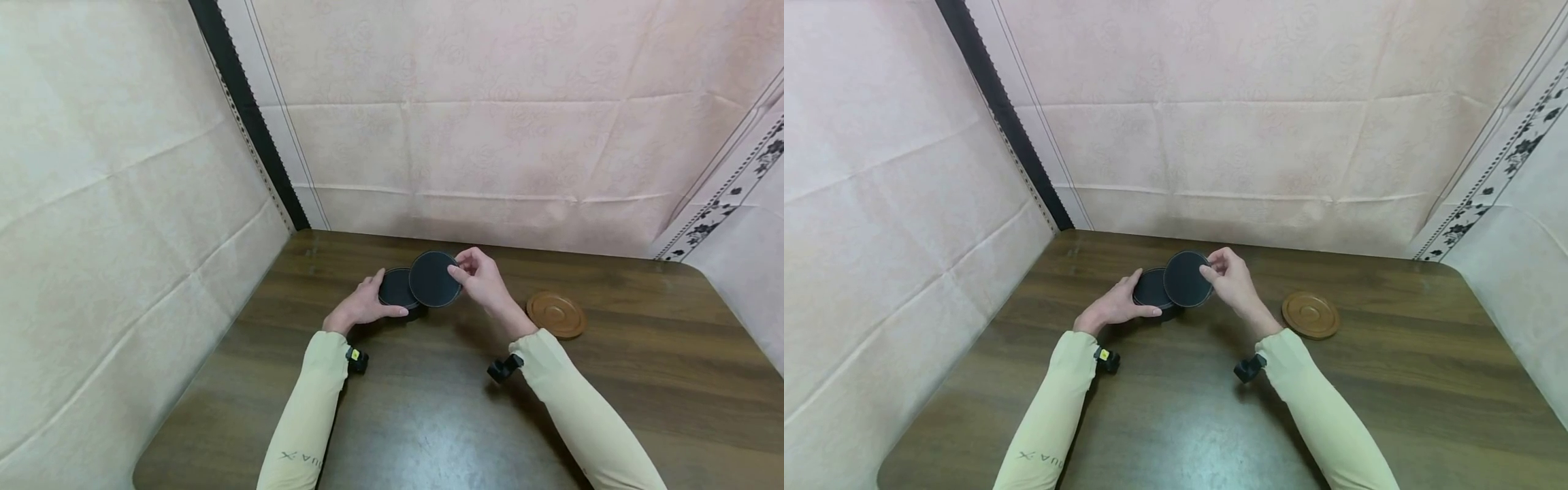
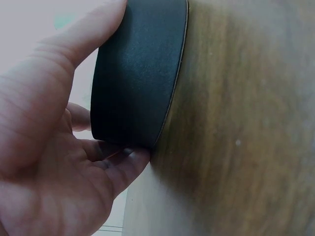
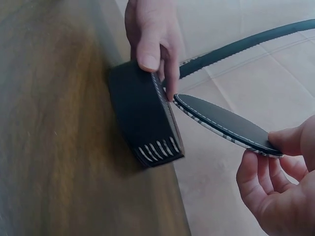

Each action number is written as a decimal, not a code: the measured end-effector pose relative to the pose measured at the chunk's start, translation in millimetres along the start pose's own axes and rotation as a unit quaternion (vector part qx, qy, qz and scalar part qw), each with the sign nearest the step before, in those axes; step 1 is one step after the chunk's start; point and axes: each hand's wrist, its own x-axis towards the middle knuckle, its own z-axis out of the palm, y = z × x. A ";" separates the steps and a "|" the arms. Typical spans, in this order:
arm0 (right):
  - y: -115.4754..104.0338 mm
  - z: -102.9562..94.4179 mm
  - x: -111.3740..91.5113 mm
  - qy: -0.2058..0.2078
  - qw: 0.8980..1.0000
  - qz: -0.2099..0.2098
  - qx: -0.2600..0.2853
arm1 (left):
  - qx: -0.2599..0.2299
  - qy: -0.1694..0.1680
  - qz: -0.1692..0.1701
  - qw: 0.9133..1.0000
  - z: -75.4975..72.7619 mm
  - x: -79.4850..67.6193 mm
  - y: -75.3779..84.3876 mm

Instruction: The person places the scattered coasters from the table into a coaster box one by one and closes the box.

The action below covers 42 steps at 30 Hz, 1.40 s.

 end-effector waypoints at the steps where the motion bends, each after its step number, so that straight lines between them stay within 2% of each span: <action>1: 0.6 2.8 0.1 0.000 1.000 0.003 0.003 | 0.000 0.000 0.001 1.000 0.0 -0.2 0.2; 5: 9.7 13.2 3.7 0.004 1.000 -0.001 0.006 | 0.004 0.003 0.004 1.000 -0.1 -0.3 1.1; 16: 11.0 31.6 2.4 0.004 1.000 0.006 0.010 | 0.006 0.006 0.004 1.000 1.2 -0.2 1.0; 26: 9.3 36.9 5.8 0.010 1.000 0.009 0.007 | 0.014 0.010 0.007 1.000 1.1 1.0 -0.1; 34: 12.4 39.0 10.6 0.013 1.000 0.023 0.015 | 0.007 0.010 0.013 1.000 0.9 1.8 -0.1; 42: 18.5 44.0 20.5 0.009 0.999 0.047 0.016 | -0.002 0.008 0.005 1.000 0.1 0.1 1.2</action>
